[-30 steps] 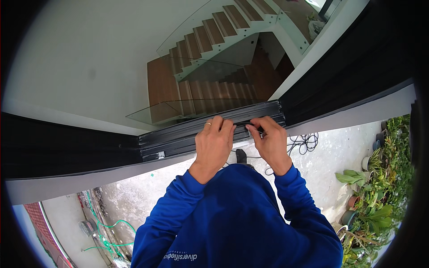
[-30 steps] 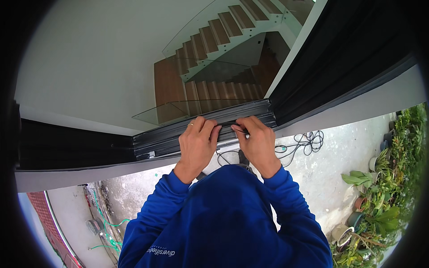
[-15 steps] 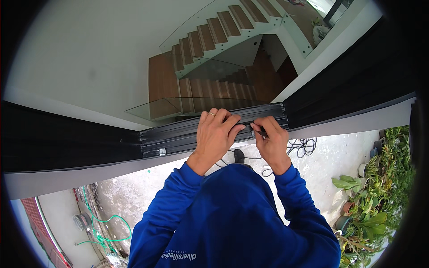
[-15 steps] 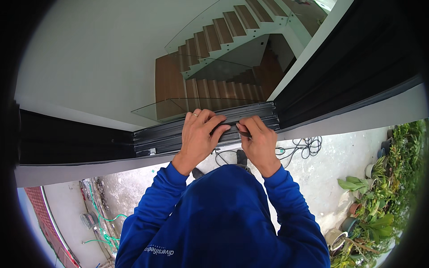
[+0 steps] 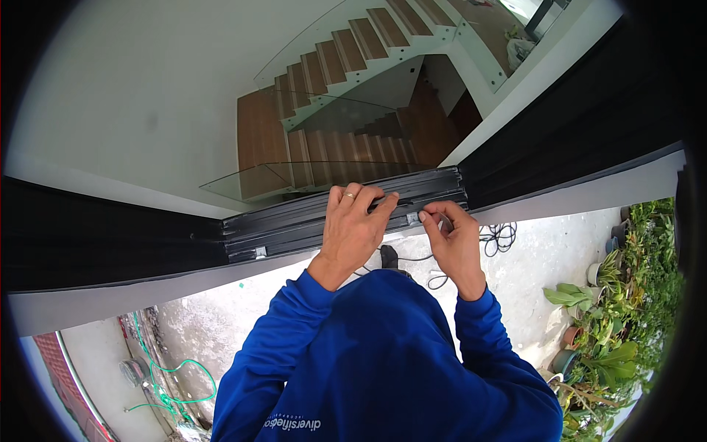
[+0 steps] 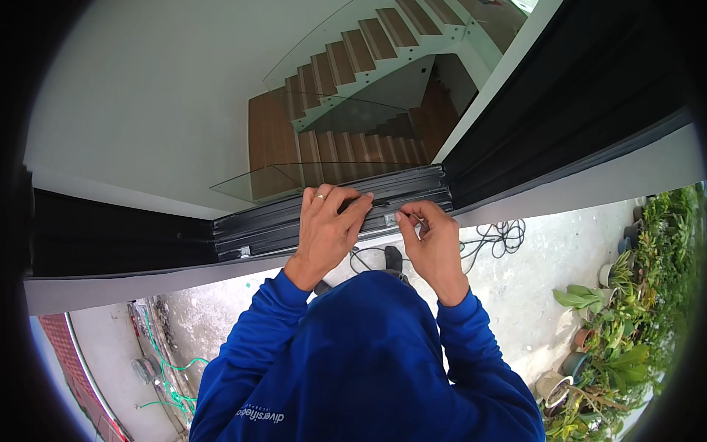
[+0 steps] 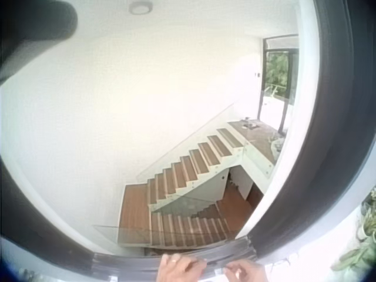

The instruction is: The person cuts a rubber seal strip using a blade and presses it into the groove of a window frame by hand and with a scraper.

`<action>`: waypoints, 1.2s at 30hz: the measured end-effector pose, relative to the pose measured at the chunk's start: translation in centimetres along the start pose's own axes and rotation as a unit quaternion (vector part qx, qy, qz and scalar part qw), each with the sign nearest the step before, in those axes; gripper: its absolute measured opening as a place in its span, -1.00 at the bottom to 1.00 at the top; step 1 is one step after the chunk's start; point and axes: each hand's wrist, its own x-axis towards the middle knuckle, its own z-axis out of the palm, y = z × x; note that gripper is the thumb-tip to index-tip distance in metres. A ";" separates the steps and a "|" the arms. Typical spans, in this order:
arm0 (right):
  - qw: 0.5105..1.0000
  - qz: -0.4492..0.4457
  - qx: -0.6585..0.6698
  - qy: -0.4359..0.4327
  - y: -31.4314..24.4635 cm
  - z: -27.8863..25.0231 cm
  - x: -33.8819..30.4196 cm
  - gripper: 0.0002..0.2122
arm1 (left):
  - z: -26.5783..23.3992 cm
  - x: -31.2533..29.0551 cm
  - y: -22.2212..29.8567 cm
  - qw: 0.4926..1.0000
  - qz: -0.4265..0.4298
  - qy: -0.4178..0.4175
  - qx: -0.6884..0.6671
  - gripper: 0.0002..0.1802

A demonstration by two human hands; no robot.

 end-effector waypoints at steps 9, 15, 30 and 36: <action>0.969 0.118 0.185 -0.116 -0.1 1.5 -2.9 -0.82 | 0.3 -0.3 0.0 0.997 0.072 0.003 0.015 -0.66; 0.936 0.126 0.295 -0.145 0.7 2.1 -3.7 -0.62 | 0.2 0.3 0.0 0.999 0.034 -0.016 -0.024 -0.75; 0.999 0.019 -0.007 0.037 -0.4 3.2 -0.2 -0.83 | 0.2 0.5 -0.1 0.997 0.039 -0.040 -0.045 -0.77; 0.997 0.031 0.060 0.024 0.5 3.2 -0.5 -0.89 | 0.0 0.4 -0.1 0.997 0.027 -0.047 -0.058 -0.78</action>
